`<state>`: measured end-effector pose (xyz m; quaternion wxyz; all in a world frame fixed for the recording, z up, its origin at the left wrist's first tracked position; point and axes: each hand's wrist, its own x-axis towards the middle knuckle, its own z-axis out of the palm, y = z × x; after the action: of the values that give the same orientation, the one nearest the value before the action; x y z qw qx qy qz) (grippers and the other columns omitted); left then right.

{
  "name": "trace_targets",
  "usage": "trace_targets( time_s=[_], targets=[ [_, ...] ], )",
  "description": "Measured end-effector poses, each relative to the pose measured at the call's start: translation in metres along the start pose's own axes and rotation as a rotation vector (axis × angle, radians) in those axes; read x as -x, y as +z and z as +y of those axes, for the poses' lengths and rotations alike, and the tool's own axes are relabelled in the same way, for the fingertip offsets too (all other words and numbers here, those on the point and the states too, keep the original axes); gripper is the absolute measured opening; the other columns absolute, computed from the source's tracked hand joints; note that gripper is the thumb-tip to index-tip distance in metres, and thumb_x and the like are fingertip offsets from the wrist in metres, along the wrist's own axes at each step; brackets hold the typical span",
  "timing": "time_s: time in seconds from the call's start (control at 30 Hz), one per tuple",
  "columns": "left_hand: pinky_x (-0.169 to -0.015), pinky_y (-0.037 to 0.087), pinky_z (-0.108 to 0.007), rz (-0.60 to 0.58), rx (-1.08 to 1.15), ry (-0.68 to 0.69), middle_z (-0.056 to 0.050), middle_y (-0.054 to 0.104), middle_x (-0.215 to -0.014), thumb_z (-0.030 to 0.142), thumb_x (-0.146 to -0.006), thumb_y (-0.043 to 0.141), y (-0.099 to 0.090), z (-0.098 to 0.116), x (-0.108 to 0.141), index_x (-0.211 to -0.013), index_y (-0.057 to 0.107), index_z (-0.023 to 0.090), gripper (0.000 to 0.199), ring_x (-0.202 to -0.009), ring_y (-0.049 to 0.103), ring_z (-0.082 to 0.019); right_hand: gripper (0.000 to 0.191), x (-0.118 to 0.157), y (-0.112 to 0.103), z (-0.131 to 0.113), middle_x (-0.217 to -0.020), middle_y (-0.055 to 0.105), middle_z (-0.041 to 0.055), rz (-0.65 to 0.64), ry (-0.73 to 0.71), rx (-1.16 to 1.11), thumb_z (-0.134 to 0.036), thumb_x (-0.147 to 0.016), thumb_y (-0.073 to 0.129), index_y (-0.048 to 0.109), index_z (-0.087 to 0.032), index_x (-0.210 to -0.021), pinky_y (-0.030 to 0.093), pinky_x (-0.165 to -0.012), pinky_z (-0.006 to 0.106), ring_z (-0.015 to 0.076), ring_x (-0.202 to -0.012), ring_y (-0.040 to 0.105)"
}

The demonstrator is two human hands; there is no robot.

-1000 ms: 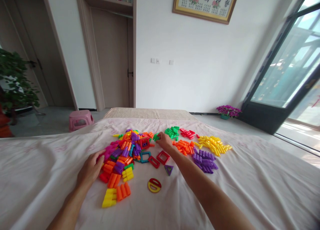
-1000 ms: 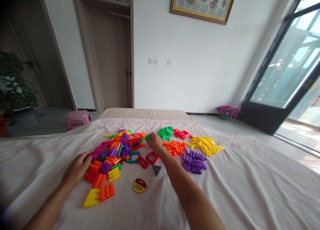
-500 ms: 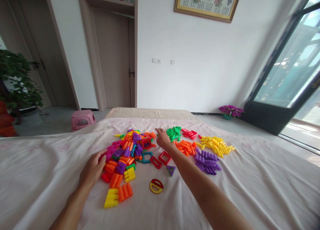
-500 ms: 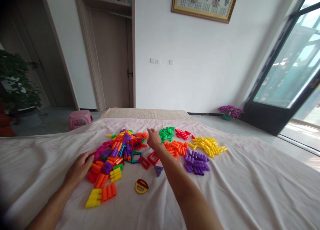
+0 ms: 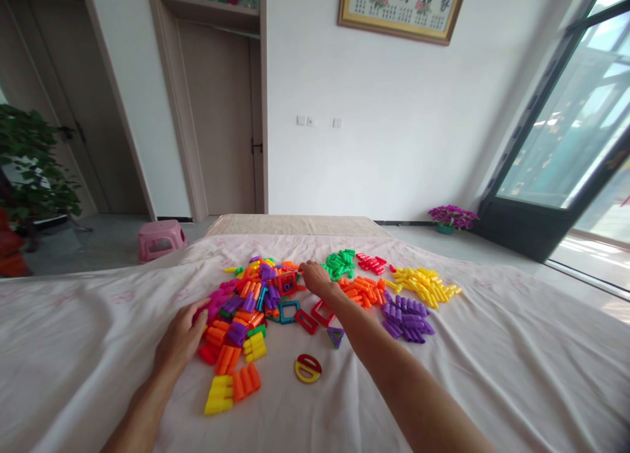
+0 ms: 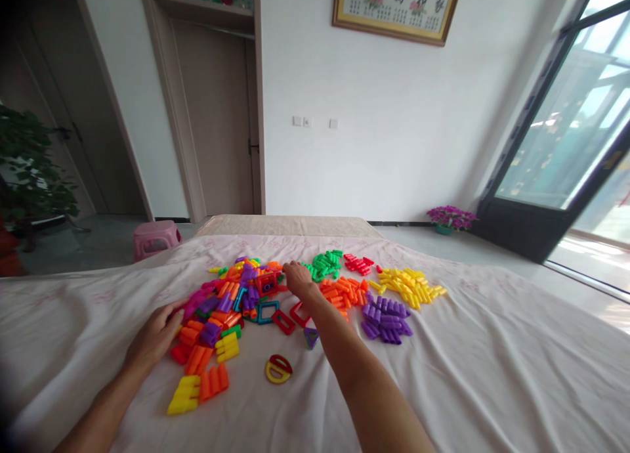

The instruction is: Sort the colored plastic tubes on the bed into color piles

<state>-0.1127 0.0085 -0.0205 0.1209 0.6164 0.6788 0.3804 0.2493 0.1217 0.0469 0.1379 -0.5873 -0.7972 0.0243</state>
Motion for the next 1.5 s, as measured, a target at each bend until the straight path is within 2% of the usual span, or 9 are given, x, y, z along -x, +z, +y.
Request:
trace_targets(
  time_s=[0.2,0.3,0.43,0.57,0.73,0.93,1.23,1.37,1.5],
  targets=[
    [-0.112,0.040,-0.037,-0.005,-0.004,0.014,-0.012,0.064,-0.134,0.044,-0.092,0.038,0.001,-0.001,-0.001,-0.131,0.062,0.016,0.054,-0.128,0.057,-0.026,0.036,0.030,-0.029,0.023,-0.116,0.072,0.0067,0.217,0.106,-0.207,-0.013,-0.089,0.051,0.066,-0.018,-0.121,0.047,-0.089,0.025,0.0182,-0.105,0.066],
    [-0.113,0.040,-0.037,-0.013,-0.010,0.008,-0.012,0.063,-0.134,0.044,-0.092,0.038,0.001,-0.003,-0.003,-0.132,0.062,0.016,0.054,-0.128,0.056,-0.026,0.032,0.055,-0.048,0.048,-0.109,0.074,0.0060,0.392,0.189,-0.399,-0.017,-0.086,0.053,0.070,-0.018,-0.113,0.049,-0.089,0.027,0.0191,-0.100,0.067],
    [-0.112,0.040,-0.036,-0.016,0.004,0.005,-0.011,0.064,-0.135,0.043,-0.091,0.040,0.002,-0.005,-0.004,-0.131,0.062,0.017,0.052,-0.128,0.057,-0.026,0.031,0.093,-0.055,0.074,-0.112,0.073,0.0092,0.541,0.257,-0.407,-0.023,-0.088,0.051,0.071,-0.017,-0.112,0.049,-0.094,0.033,0.0219,-0.105,0.066],
    [-0.112,0.041,-0.037,-0.015,0.003,-0.005,-0.012,0.063,-0.136,0.043,-0.092,0.039,0.001,-0.002,-0.003,-0.132,0.062,0.017,0.053,-0.128,0.057,-0.026,0.032,0.118,-0.039,0.082,-0.118,0.070,0.0100,0.490,0.250,-0.289,-0.018,-0.087,0.051,0.071,-0.019,-0.112,0.046,-0.101,0.036,0.0227,-0.113,0.062],
    [-0.111,0.041,-0.036,-0.010,-0.003,0.005,-0.012,0.064,-0.134,0.042,-0.092,0.039,0.000,0.001,-0.001,-0.132,0.062,0.017,0.053,-0.128,0.057,-0.026,0.025,0.130,-0.026,0.078,-0.123,0.068,0.0101,0.447,0.191,-0.219,-0.021,-0.088,0.055,0.074,-0.019,-0.104,0.044,-0.105,0.037,0.0235,-0.117,0.060],
    [-0.111,0.041,-0.035,0.009,-0.014,-0.002,-0.011,0.065,-0.132,0.042,-0.091,0.040,-0.001,0.003,0.000,-0.130,0.064,0.018,0.052,-0.127,0.058,-0.026,0.027,0.122,-0.037,0.046,-0.125,0.068,0.0077,0.471,0.112,-0.201,-0.021,-0.090,0.055,0.073,-0.023,-0.110,0.041,-0.108,0.039,0.0247,-0.121,0.057],
    [-0.110,0.042,-0.036,0.002,-0.016,0.004,-0.013,0.065,-0.132,0.043,-0.091,0.038,-0.003,0.006,0.001,-0.130,0.063,0.015,0.055,-0.125,0.058,-0.026,0.052,0.061,-0.008,-0.034,-0.136,0.064,0.0071,0.185,-0.030,-0.355,-0.008,-0.086,0.054,0.060,-0.022,-0.136,0.041,-0.109,0.033,0.0212,-0.127,0.056],
    [-0.111,0.041,-0.037,-0.006,-0.004,-0.003,-0.013,0.065,-0.133,0.042,-0.091,0.038,-0.004,0.010,0.002,-0.129,0.063,0.016,0.053,-0.127,0.058,-0.026,0.055,0.037,-0.005,-0.043,-0.133,0.067,0.0063,0.121,0.028,-0.415,-0.010,-0.085,0.056,0.059,-0.021,-0.138,0.046,-0.103,0.030,0.0212,-0.121,0.062],
    [-0.112,0.040,-0.038,-0.007,-0.004,-0.006,-0.014,0.064,-0.133,0.041,-0.091,0.037,-0.005,0.011,0.002,-0.129,0.063,0.015,0.053,-0.127,0.057,-0.026,0.052,0.031,-0.001,-0.042,-0.116,0.075,0.0015,0.108,0.022,-0.474,-0.008,-0.077,0.060,0.069,-0.024,-0.126,0.052,-0.092,0.027,0.0212,-0.107,0.068]
  ],
)
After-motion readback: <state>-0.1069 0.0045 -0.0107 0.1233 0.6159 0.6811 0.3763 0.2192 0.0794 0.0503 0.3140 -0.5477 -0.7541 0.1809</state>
